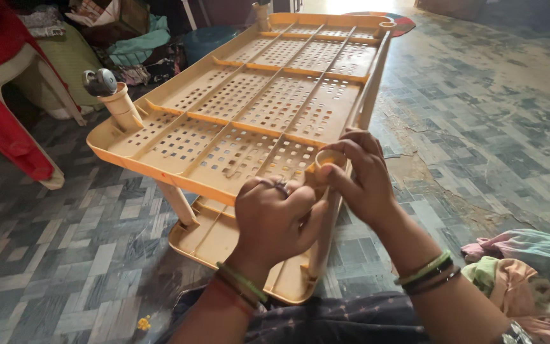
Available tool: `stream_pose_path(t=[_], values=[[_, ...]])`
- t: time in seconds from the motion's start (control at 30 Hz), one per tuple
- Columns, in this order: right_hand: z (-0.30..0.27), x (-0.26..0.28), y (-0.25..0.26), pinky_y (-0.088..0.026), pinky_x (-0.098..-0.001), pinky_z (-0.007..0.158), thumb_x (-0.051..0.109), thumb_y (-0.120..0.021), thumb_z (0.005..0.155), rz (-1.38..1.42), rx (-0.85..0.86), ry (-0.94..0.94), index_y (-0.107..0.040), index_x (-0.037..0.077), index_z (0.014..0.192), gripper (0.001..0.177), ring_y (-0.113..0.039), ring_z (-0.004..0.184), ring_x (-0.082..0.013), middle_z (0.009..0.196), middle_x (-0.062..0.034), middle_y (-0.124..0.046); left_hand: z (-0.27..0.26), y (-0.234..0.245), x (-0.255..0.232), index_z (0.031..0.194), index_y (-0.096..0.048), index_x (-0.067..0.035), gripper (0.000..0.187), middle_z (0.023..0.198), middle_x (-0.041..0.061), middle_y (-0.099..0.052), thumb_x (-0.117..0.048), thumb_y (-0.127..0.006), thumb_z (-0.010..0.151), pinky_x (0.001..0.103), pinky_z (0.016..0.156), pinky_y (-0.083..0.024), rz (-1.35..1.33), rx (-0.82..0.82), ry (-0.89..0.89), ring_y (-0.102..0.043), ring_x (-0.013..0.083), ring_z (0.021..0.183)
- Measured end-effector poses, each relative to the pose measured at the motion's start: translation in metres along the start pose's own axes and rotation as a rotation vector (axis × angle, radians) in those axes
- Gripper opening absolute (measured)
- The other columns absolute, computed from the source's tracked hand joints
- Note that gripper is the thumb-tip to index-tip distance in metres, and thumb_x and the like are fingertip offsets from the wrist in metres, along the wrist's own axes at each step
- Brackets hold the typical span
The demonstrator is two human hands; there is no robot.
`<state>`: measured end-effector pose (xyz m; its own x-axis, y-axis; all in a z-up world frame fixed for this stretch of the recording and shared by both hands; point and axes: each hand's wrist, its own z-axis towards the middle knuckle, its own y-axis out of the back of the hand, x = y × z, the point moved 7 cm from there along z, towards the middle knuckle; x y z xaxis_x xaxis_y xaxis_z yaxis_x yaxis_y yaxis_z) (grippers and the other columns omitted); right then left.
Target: The person sits on the floor and takes apart a two-tier plastic utility table, pulling the black caster wheels off the leg sockets and detaching the legs from the shelves. They then press the legs and wheels back onto the shelves, flip the table upright, and press on the top to seat it.
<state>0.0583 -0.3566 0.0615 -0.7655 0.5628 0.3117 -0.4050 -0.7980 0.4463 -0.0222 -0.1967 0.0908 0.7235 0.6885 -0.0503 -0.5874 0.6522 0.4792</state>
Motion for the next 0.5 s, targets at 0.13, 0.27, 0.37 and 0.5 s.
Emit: stream_pose_path(t=[0.13, 0.27, 0.37, 0.5], values=[[-0.006, 0.027, 0.003, -0.046, -0.0434, 0.097, 0.037, -0.074, 0.084, -0.005, 0.026, -0.035, -0.072, 0.004, 0.104, 0.039, -0.059, 0.106, -0.0318, 0.105, -0.0133, -0.063, -0.018, 0.031, -0.002, 0.073, -0.059, -0.016, 0.019, 0.065, 0.0, -0.058, -0.024, -0.075, 0.079, 0.04, 0.065, -0.044, -0.044, -0.011, -0.036, -0.059, 0.0238, 0.058], [-0.007, 0.049, 0.009, -0.045, -0.0442, 0.093, 0.036, -0.077, 0.08, -0.05, 0.045, -0.026, -0.073, 0.007, 0.099, 0.035, -0.059, 0.101, -0.0318, 0.097, -0.0098, -0.066, -0.024, 0.043, -0.001, 0.068, -0.055, -0.014, 0.021, 0.062, 0.002, -0.054, -0.022, -0.073, 0.076, 0.041, 0.063, -0.043, -0.087, 0.038, -0.047, -0.055, 0.0254, 0.056], [-0.001, 0.057, 0.013, -0.045, -0.0445, 0.092, 0.037, -0.077, 0.081, -0.079, 0.079, -0.027, -0.073, 0.007, 0.098, 0.035, -0.058, 0.099, -0.0316, 0.097, -0.0101, -0.066, -0.016, 0.042, 0.003, 0.064, -0.055, -0.015, 0.026, 0.058, 0.002, -0.053, -0.023, -0.073, 0.08, 0.041, 0.061, -0.042, -0.097, 0.069, 0.026, -0.056, 0.026, 0.054], [-0.006, 0.059, 0.015, -0.045, -0.0443, 0.093, 0.038, -0.076, 0.085, -0.061, 0.114, -0.008, -0.071, 0.005, 0.104, 0.038, -0.058, 0.102, -0.0321, 0.1, -0.0115, -0.066, -0.016, 0.018, 0.021, 0.066, -0.063, -0.015, 0.033, 0.059, 0.004, -0.06, -0.038, -0.072, 0.088, 0.042, 0.063, -0.048, -0.032, 0.364, 0.411, -0.064, 0.0272, 0.058]])
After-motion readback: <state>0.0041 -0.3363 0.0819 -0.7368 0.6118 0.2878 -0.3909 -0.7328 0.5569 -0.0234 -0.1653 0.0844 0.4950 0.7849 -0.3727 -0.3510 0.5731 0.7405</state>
